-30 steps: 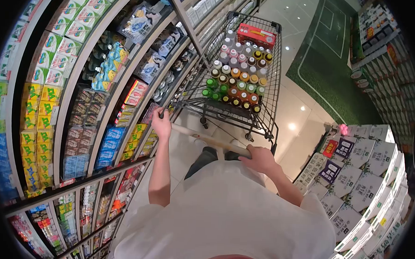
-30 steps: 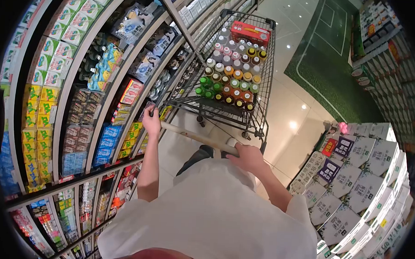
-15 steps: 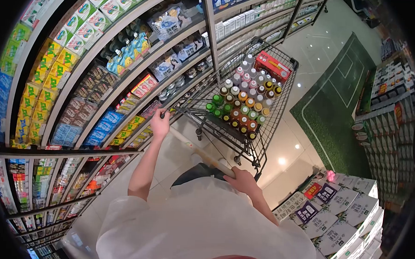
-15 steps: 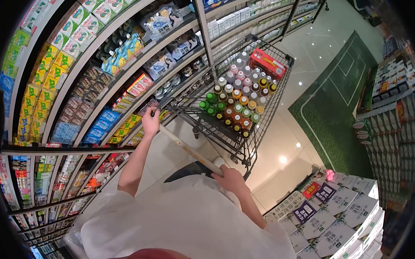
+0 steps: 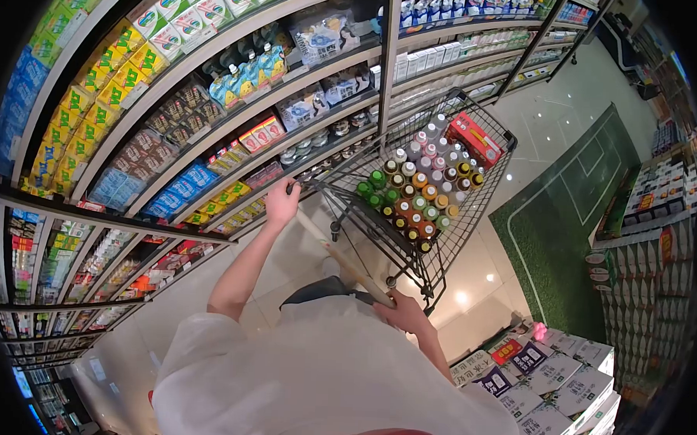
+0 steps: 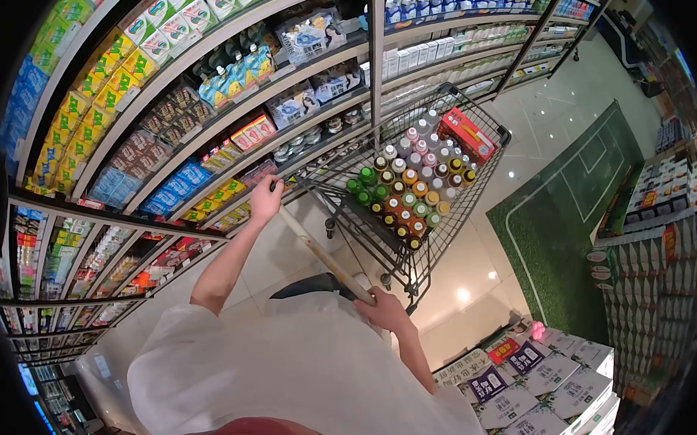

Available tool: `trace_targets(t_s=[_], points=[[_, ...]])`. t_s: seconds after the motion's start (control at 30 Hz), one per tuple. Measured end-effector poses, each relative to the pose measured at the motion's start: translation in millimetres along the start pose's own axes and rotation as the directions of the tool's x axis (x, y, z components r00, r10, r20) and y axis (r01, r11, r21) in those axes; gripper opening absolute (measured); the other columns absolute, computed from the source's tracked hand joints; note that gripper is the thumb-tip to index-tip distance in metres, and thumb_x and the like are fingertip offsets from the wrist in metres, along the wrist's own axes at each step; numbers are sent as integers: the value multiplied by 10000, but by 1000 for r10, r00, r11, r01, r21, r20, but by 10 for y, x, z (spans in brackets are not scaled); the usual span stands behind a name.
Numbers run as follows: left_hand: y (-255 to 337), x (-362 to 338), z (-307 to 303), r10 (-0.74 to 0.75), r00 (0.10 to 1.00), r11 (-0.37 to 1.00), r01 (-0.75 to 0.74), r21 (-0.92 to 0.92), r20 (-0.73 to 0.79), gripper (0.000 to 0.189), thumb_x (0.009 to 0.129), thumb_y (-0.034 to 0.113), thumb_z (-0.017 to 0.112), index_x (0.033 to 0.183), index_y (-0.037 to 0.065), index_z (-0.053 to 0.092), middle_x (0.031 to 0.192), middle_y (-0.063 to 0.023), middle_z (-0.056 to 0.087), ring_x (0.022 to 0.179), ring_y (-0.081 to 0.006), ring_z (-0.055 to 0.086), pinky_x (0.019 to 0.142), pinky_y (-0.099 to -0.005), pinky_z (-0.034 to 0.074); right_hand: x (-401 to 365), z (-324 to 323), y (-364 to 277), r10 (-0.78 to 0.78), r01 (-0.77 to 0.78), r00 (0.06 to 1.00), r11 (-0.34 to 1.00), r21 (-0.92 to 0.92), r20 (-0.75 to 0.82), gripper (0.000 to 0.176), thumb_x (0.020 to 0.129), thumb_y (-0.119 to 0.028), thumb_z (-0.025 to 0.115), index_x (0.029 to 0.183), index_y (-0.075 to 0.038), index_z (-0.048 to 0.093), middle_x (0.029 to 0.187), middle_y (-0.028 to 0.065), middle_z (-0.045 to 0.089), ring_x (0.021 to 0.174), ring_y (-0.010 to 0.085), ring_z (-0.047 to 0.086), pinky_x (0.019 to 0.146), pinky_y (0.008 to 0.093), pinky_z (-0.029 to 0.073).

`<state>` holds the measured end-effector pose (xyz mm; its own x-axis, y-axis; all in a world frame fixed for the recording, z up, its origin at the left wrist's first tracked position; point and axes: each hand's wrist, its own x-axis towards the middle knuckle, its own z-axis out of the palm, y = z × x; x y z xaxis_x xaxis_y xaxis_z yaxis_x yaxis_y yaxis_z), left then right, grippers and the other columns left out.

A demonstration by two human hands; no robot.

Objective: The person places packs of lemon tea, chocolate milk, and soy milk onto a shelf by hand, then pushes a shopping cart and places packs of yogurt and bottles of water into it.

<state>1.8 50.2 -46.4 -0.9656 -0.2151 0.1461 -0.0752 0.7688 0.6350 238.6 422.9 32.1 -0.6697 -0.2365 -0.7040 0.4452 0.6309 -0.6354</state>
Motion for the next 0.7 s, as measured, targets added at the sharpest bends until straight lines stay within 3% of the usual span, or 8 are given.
trace_targets(t_s=[0.1,0.2,0.33,0.43,0.47,0.6,0.7], points=[[-73,-25,14,53,996,999,-52,-7,76,332,967,351,651,1156,93,740,991,-214,761,975,-424,725,875,-506,558,55,44,109,11,-10,1000,999,-40,22,631,919,-571,719,1231,-24,680,974,223,768,938,379,752,836,440,573],[22,-64,-165,10,962,999,-23,46,273,400,960,389,663,1234,105,730,956,-214,764,910,-419,739,850,-500,568,19,65,151,47,-48,999,997,-55,-19,590,918,-538,742,1196,-21,692,941,165,770,855,284,748,772,394,568],[-97,-103,-148,125,933,991,-135,6,338,449,961,411,683,1261,78,693,884,-188,758,835,-375,751,780,-463,574,-50,20,134,92,-100,994,984,-148,-60,649,883,-574,772,1206,-16,703,971,188,771,910,302,751,807,399,568],[55,-164,-262,32,861,990,43,-136,507,404,961,380,700,1188,47,671,815,-181,727,794,-379,732,731,-455,553,-130,-43,120,168,-169,986,983,-72,-21,697,863,-608,784,1231,-22,700,969,187,768,914,309,747,814,398,567],[-42,-181,-172,139,879,981,-58,-186,456,357,965,349,708,1111,29,641,774,-174,697,763,-386,715,696,-462,530,-115,-60,160,215,-215,977,975,-63,5,771,831,-648,798,1300,-47,684,1013,183,762,954,313,739,836,399,563],[82,-195,-140,89,884,990,-25,-142,459,331,977,339,685,1076,26,638,844,-207,698,824,-420,699,730,-493,518,-133,-87,230,232,-231,973,972,-37,25,867,792,-670,816,1413,-92,637,1105,180,743,1069,320,713,900,405,551],[22,-212,-59,124,892,984,-54,-170,435,339,977,345,682,1081,25,642,901,-217,704,894,-424,692,766,-498,514,-160,11,262,212,-226,969,969,-102,-125,858,779,-608,842,1432,-97,621,1128,172,757,1098,344,717,928,420,560]])
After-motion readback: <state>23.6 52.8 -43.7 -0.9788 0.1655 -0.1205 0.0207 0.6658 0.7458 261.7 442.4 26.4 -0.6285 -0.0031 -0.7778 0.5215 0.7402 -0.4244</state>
